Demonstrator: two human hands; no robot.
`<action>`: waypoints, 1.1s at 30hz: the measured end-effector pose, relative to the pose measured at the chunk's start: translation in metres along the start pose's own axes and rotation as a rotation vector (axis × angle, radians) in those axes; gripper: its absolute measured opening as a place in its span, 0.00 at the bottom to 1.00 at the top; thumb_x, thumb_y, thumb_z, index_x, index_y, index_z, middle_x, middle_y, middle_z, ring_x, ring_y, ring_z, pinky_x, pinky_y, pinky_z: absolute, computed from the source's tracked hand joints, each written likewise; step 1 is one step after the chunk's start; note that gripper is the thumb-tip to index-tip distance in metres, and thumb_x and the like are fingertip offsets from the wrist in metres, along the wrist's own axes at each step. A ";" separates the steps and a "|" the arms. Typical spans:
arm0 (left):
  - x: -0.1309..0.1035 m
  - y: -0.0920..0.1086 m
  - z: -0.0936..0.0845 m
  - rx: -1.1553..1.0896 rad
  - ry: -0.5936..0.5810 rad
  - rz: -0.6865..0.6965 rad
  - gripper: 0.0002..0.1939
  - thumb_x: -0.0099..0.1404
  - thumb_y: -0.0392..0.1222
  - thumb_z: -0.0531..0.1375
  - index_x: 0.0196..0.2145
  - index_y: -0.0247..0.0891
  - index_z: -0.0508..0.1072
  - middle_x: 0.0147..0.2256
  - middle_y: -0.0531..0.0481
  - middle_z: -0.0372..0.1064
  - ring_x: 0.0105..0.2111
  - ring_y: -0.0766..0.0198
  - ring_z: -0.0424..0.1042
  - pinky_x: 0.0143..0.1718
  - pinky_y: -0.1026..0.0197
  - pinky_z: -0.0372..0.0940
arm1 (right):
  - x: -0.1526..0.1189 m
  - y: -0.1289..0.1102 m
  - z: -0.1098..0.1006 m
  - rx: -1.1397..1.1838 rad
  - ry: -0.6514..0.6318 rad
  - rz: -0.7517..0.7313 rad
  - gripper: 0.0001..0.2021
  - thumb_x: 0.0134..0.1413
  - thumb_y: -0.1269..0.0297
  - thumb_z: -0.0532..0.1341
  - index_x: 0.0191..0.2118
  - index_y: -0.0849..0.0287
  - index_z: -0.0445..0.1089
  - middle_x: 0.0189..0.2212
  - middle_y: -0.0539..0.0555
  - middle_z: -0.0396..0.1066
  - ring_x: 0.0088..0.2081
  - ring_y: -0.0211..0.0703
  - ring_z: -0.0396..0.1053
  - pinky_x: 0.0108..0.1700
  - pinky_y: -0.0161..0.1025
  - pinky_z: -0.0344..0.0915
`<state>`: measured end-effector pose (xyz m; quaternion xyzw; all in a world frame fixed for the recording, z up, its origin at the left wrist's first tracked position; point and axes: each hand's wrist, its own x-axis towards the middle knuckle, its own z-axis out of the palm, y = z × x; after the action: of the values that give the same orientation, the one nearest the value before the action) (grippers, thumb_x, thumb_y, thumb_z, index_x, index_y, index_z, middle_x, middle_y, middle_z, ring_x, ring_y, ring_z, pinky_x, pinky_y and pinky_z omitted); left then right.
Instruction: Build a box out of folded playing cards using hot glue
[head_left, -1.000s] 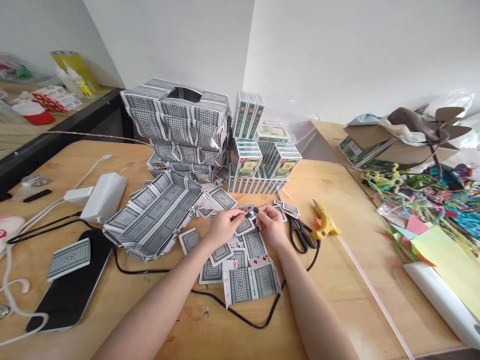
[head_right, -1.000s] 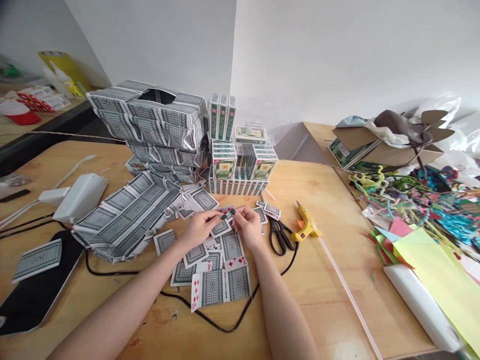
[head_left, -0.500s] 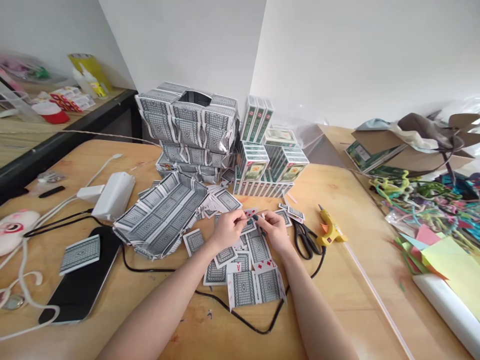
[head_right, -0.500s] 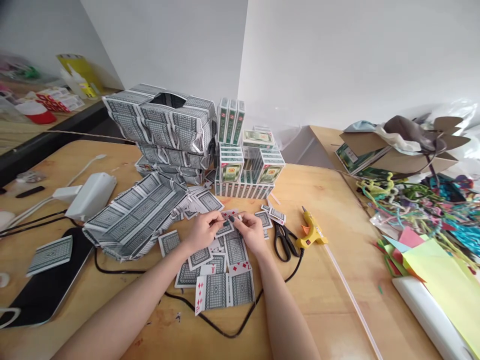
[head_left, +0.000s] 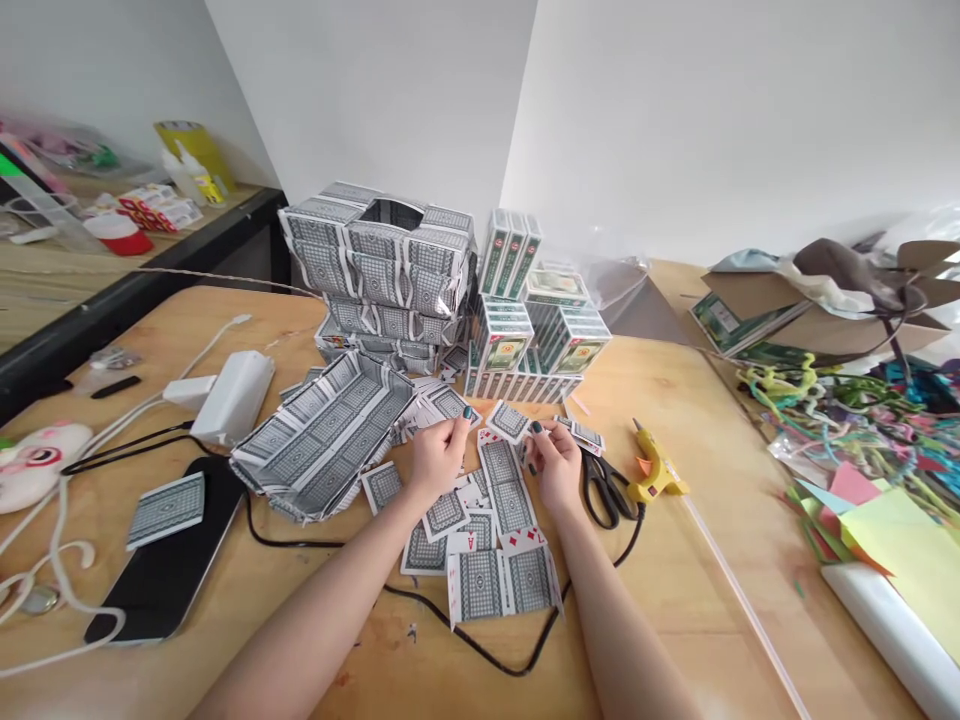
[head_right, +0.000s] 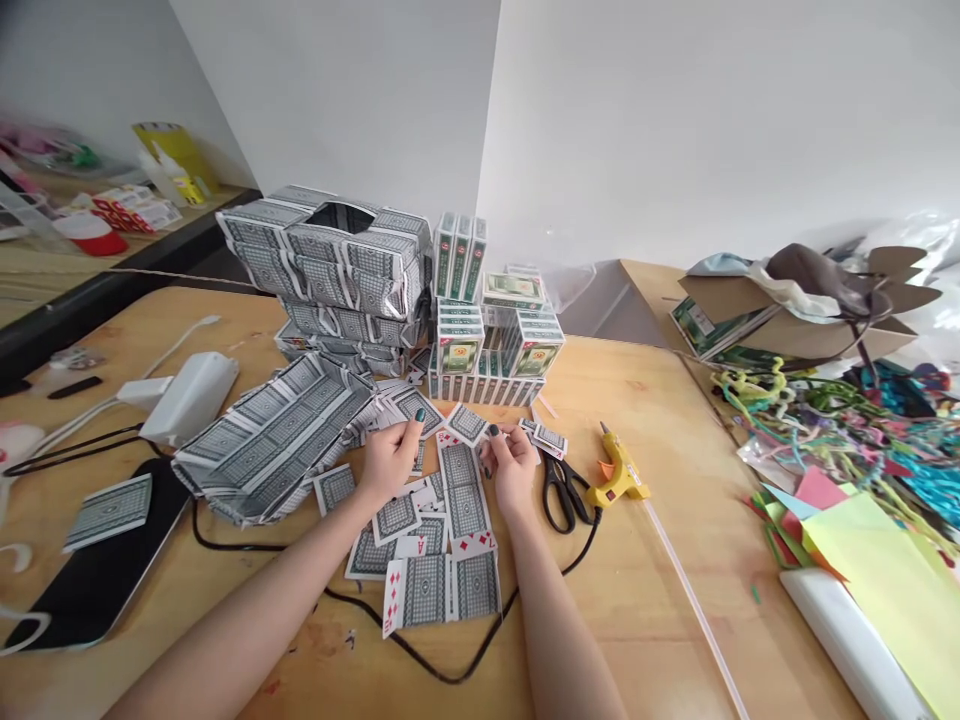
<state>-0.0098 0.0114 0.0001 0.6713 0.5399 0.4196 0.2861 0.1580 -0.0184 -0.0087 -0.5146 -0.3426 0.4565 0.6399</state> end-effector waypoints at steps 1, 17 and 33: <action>0.001 0.000 0.000 0.010 -0.011 0.011 0.21 0.63 0.47 0.47 0.15 0.38 0.58 0.15 0.54 0.56 0.18 0.69 0.57 0.22 0.65 0.51 | 0.000 -0.001 0.001 -0.001 -0.012 -0.013 0.11 0.47 0.55 0.60 0.32 0.56 0.61 0.19 0.46 0.64 0.15 0.30 0.52 0.16 0.30 0.48; 0.003 0.002 -0.004 0.002 0.015 0.050 0.09 0.62 0.45 0.50 0.30 0.38 0.64 0.24 0.53 0.64 0.25 0.67 0.64 0.27 0.66 0.56 | -0.004 -0.005 0.003 -0.458 -0.052 -0.202 0.13 0.48 0.53 0.59 0.29 0.57 0.72 0.19 0.49 0.63 0.22 0.37 0.58 0.24 0.34 0.57; 0.002 0.000 0.000 -0.042 -0.060 0.042 0.07 0.63 0.41 0.48 0.29 0.39 0.62 0.26 0.52 0.68 0.26 0.66 0.67 0.31 0.64 0.60 | -0.009 -0.016 0.001 0.058 -0.414 0.321 0.13 0.42 0.55 0.63 0.35 0.54 0.65 0.23 0.48 0.69 0.24 0.42 0.67 0.25 0.36 0.61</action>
<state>-0.0096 0.0131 0.0011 0.6885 0.5081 0.4164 0.3073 0.1577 -0.0272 0.0076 -0.4397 -0.3668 0.6574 0.4899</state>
